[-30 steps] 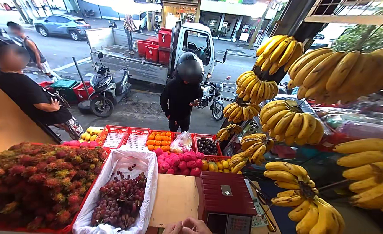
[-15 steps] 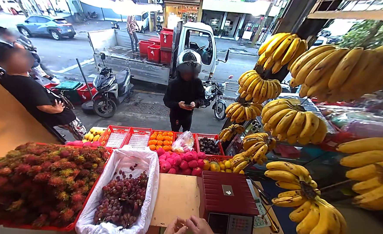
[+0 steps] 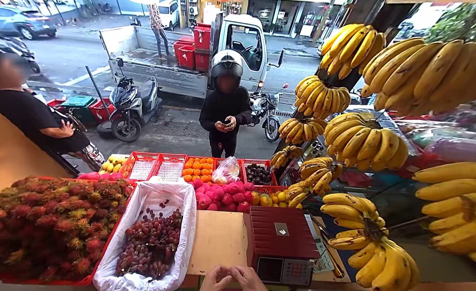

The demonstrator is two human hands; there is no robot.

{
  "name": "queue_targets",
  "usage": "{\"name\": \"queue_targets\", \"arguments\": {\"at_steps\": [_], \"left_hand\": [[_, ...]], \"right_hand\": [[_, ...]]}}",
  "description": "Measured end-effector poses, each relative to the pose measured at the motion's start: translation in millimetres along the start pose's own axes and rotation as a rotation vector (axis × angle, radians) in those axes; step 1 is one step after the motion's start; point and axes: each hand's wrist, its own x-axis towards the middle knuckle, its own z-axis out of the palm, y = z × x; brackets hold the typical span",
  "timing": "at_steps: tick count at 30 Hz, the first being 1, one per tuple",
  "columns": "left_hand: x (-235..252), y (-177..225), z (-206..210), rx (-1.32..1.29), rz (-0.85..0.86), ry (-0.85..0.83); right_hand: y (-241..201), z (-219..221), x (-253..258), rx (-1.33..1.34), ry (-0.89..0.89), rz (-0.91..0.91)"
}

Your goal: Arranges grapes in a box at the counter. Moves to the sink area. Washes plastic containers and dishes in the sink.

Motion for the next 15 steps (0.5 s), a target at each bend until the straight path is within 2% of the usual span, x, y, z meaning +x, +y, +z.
{"name": "queue_targets", "arguments": {"at_steps": [15], "left_hand": [[33, 5, -3, 0.057, -0.082, -0.126]], "right_hand": [[1, -14, 8, -0.014, 0.044, 0.023]]}}
